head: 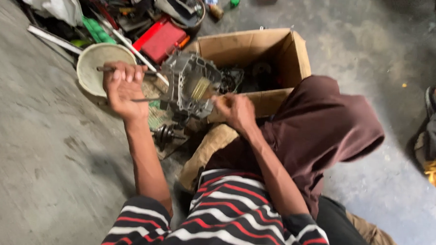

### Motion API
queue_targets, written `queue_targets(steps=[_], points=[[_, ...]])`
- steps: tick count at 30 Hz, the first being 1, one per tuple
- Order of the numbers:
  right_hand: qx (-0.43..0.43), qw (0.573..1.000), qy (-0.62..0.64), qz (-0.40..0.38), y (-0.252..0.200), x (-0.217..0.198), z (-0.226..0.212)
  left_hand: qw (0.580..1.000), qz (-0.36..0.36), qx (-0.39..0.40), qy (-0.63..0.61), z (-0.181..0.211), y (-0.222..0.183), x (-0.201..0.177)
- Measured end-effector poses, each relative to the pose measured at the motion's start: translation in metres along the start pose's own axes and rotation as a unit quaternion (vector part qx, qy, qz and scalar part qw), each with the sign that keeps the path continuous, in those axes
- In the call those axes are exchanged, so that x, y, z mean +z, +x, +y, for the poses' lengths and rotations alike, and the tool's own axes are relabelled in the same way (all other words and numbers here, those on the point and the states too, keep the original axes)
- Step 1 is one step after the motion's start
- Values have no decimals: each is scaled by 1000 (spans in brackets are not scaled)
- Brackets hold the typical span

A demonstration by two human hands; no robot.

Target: The person sits on the floor and uses a brush to scrub the interior surfaces of a metal engine casing. They hold a small metal rod in the other hand while repeatedly brushing the same area.

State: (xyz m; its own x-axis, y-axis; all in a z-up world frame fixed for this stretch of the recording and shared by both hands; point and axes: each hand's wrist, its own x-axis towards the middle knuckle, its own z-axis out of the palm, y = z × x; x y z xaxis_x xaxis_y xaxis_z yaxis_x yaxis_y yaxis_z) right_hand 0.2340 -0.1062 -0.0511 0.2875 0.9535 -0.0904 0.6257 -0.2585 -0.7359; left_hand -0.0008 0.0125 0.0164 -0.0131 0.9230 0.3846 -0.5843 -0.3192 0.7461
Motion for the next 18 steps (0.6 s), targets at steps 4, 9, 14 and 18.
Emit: queue_targets(steps=[4, 9, 14, 18], points=[[28, 996, -52, -64, -2, -9, -7, 1000, -5, 4, 4, -15, 3, -17], [37, 998, -43, -35, 10, -7, 10, 999, -22, 28, 2, -14, 4, -13], [9, 999, -7, -49, 9, -3, 7, 1000, -16, 22, 0, -10, 1, -6], [12, 999, -33, -36, 5, -4, 7, 1000, -6, 20, -22, -17, 4, -21]])
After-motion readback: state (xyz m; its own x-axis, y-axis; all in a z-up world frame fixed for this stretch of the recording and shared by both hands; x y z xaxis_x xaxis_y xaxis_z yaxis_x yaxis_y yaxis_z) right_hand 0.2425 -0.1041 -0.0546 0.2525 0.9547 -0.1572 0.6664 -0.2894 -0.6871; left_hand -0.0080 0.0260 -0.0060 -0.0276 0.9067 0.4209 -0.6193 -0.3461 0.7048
